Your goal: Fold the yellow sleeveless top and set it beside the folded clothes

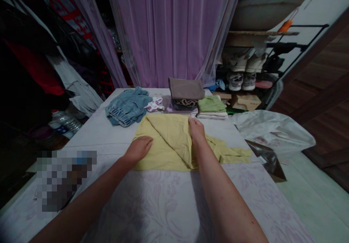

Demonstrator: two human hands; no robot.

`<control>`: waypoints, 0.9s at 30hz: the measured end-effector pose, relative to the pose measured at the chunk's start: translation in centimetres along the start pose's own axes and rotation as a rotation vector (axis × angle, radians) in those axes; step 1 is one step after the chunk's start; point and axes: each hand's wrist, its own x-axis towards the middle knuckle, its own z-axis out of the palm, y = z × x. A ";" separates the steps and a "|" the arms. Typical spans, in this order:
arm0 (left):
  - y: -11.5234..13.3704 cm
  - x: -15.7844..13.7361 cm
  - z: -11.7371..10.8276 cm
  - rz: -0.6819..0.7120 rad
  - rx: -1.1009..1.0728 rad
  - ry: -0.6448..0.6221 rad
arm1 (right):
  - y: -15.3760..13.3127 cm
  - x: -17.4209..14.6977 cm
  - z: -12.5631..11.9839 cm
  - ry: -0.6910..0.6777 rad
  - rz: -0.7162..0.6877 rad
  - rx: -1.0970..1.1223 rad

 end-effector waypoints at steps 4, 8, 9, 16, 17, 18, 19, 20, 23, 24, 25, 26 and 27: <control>0.0 1.1 1.7 -0.025 0.068 0.006 | -1.5 0.4 0.7 -0.065 -0.103 0.020; -1.7 1.0 2.2 -0.091 0.129 0.007 | -0.9 1.6 -0.1 0.045 -0.075 -0.076; -2.0 0.8 2.2 -0.109 0.132 0.002 | -0.6 1.9 -0.4 0.067 -0.060 -0.088; -1.9 0.9 1.8 -0.243 0.134 -0.027 | -0.5 3.4 -2.1 0.103 -0.024 -0.077; -1.7 1.0 1.8 -0.264 0.139 -0.019 | -0.6 3.3 -2.0 0.089 -0.023 -0.069; -1.5 0.9 1.9 -0.277 0.150 -0.004 | -0.7 3.0 -1.8 0.070 -0.023 -0.059; -1.2 0.9 2.1 -0.274 0.165 0.017 | -0.7 2.7 -1.6 0.049 -0.025 -0.049; -1.0 0.9 2.3 -0.247 0.178 0.037 | -0.8 2.4 -1.3 0.029 -0.030 -0.038; -0.6 1.4 3.0 -0.080 0.174 0.056 | -1.4 1.3 -0.6 -0.022 -0.047 0.000; -0.7 1.7 3.1 -0.034 0.165 0.050 | -1.7 1.1 -0.5 -0.047 -0.046 0.025; -0.9 2.2 3.2 -0.007 0.159 0.042 | -2.0 0.8 -0.4 -0.074 -0.042 0.053; -1.3 2.7 3.1 0.001 0.161 0.035 | -2.3 0.6 -0.3 -0.096 -0.036 0.082; -1.8 3.3 3.0 -0.006 0.170 0.031 | -2.7 0.5 -0.3 -0.110 -0.031 0.109</control>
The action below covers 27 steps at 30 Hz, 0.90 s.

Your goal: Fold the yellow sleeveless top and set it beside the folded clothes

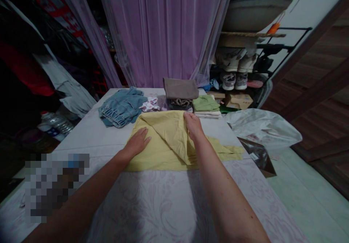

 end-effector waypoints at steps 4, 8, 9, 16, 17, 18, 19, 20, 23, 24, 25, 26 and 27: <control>-2.1 1.7 -0.4 -0.088 0.033 -0.022 | -1.2 -0.2 0.1 -0.002 0.006 0.037; -2.3 1.5 -0.8 -0.160 0.050 -0.020 | -1.6 -0.4 0.4 -0.046 0.014 0.034; -2.0 1.2 -0.9 -0.173 0.053 -0.026 | -1.5 -0.4 0.6 -0.049 0.009 0.032; 0.9 -2.9 -1.5 0.248 -0.101 -0.168 | 1.2 0.0 1.2 0.003 -0.086 -0.339; 1.1 -3.4 -1.5 0.285 -0.132 -0.201 | 1.4 0.1 1.0 0.033 -0.093 -0.413; 1.3 -3.7 -1.5 0.297 -0.157 -0.228 | 1.5 0.0 0.8 0.064 -0.093 -0.460; 1.4 -3.8 -1.4 0.296 -0.176 -0.247 | 1.5 -0.2 0.6 0.092 -0.104 -0.494; 1.4 -3.8 -1.4 0.289 -0.189 -0.259 | 1.3 -0.7 0.3 0.113 -0.144 -0.531; 1.3 -3.4 -1.1 0.271 -0.210 -0.269 | 0.4 -3.8 -0.4 0.062 -0.476 -0.732; 1.2 -3.1 -1.1 0.269 -0.213 -0.265 | 0.2 -5.3 -0.6 -0.024 -0.615 -0.808; 1.0 -2.9 -1.0 0.268 -0.213 -0.257 | 0.2 -7.0 -0.8 -0.151 -0.717 -0.871; 0.9 -2.8 -0.9 0.268 -0.214 -0.248 | 0.4 -8.6 -1.0 -0.300 -0.764 -0.921; 0.8 -2.7 -0.9 0.271 -0.216 -0.242 | 0.7 -10.2 -1.3 -0.471 -0.761 -0.982</control>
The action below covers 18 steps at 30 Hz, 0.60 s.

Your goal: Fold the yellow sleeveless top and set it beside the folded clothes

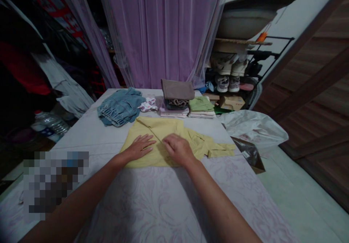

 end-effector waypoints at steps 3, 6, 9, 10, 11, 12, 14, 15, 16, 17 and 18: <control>-0.2 0.0 0.0 0.011 -0.004 0.004 | -1.5 -3.4 0.8 -0.302 -0.072 -0.072; -0.1 -0.1 0.1 0.008 0.009 0.013 | -1.5 -5.0 1.2 -0.327 -0.004 -0.160; 0.0 -0.1 0.2 -0.003 0.026 0.012 | -1.3 -5.1 1.4 -0.332 -0.001 -0.182; 0.0 -0.1 0.2 -0.004 0.030 0.010 | -1.4 -5.0 1.5 -0.338 -0.007 -0.184; 0.0 -0.1 0.2 -0.004 0.033 0.009 | -1.4 -5.0 1.5 -0.341 -0.007 -0.186; 0.1 -0.1 0.2 -0.002 0.036 0.012 | -1.5 -5.0 1.6 -0.339 0.000 -0.185; 0.2 -0.1 0.1 0.002 0.041 0.014 | -1.6 -5.2 1.6 -0.329 0.035 -0.171; 0.3 0.0 0.0 0.001 0.044 0.010 | -1.7 -5.3 1.6 -0.323 0.057 -0.164; 0.3 0.0 -0.1 -0.004 0.048 0.003 | -1.7 -5.4 1.6 -0.318 0.077 -0.157; 0.4 0.0 -0.2 -0.010 0.051 -0.005 | -1.7 -5.3 1.6 -0.320 0.092 -0.156; 0.5 0.0 -0.3 -0.016 0.054 -0.013 | -1.8 -5.3 1.5 -0.329 0.101 -0.162</control>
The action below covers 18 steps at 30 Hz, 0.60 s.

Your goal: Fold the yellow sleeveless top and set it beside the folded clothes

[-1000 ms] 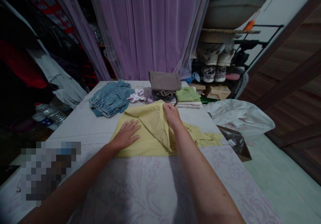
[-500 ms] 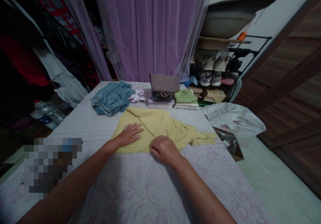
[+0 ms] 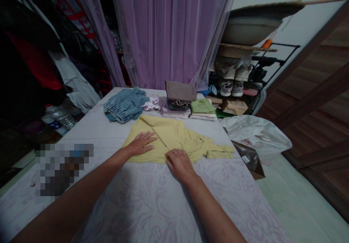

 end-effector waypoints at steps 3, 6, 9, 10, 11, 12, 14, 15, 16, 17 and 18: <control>0.1 0.1 -0.1 -0.005 0.014 -0.005 | -0.2 0.4 -0.4 -0.050 0.008 -0.057; 0.2 0.1 0.1 -0.011 0.027 0.002 | -0.5 0.8 -0.6 -0.080 0.006 -0.109; 0.2 0.0 0.1 -0.015 0.037 0.007 | -0.5 0.6 -0.5 -0.079 0.009 -0.103; 0.2 0.0 0.1 -0.013 0.038 0.007 | -0.4 0.5 -0.5 -0.072 0.010 -0.088; 0.3 0.0 0.1 -0.011 0.037 0.006 | -0.3 0.3 -0.4 -0.066 0.010 -0.071; 0.3 0.0 0.1 -0.011 0.034 0.004 | -0.3 0.2 -0.4 -0.061 0.008 -0.054; 0.4 0.0 -0.1 -0.017 0.029 -0.002 | -0.2 0.1 -0.3 -0.060 0.007 -0.038; 0.5 0.0 -0.1 -0.021 0.030 -0.005 | -0.2 0.2 -0.3 -0.064 0.008 -0.044; 0.5 0.0 -0.1 -0.024 0.031 -0.006 | -0.3 0.2 -0.3 -0.069 0.008 -0.055; 0.6 0.0 -0.2 -0.026 0.034 -0.003 | -0.3 0.4 -0.3 -0.072 0.006 -0.073; 0.6 0.1 -0.2 -0.027 0.036 0.001 | -0.3 0.5 -0.3 -0.075 0.000 -0.093</control>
